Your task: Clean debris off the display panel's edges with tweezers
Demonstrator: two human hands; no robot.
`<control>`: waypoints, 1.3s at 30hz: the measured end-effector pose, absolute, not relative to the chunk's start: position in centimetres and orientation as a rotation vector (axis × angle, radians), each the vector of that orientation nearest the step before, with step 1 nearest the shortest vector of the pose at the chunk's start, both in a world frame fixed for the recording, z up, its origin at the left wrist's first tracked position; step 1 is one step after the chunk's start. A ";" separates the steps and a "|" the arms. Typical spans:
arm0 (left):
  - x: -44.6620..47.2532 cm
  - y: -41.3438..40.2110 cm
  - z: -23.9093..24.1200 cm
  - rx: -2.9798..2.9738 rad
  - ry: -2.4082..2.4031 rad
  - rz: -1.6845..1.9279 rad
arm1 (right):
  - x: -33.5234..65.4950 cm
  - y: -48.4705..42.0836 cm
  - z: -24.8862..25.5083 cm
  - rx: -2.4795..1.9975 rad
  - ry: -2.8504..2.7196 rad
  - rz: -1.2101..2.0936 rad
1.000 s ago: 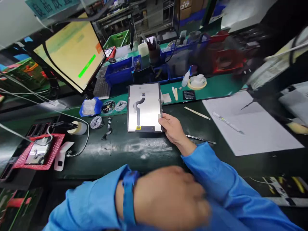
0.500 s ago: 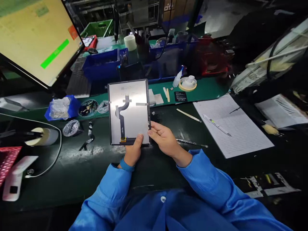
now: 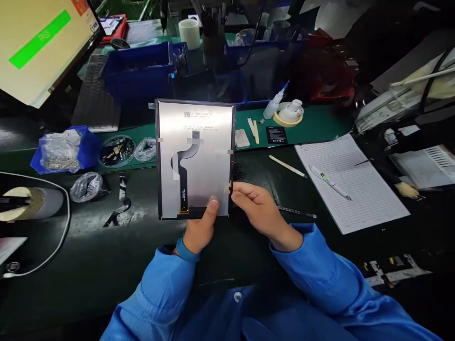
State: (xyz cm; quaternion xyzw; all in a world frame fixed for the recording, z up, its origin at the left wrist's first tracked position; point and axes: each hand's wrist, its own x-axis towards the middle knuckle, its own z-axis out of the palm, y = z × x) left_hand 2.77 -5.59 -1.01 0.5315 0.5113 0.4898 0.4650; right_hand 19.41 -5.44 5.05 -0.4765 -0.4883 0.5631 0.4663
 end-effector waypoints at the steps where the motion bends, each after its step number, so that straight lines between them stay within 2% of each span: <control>1: 2.8 -5.6 -0.9 1.324 1.269 1.193 | 19.4 -5.4 4.9 -1.198 -1.193 1.362; 8: 2.9 -6.2 -1.1 1.469 1.307 1.155 | 19.0 -5.3 3.9 -1.347 -1.106 1.263; 16: 3.0 -6.0 -1.1 1.655 1.325 1.214 | 18.1 -5.4 3.1 -1.191 -0.888 1.399; 30: 2.8 -6.1 -1.6 1.876 1.302 1.292 | 18.0 -5.7 2.7 -1.121 -0.925 1.338; 39: 3.5 -6.0 -1.0 1.589 1.335 1.275 | 18.3 -5.7 2.5 -1.154 -0.903 1.377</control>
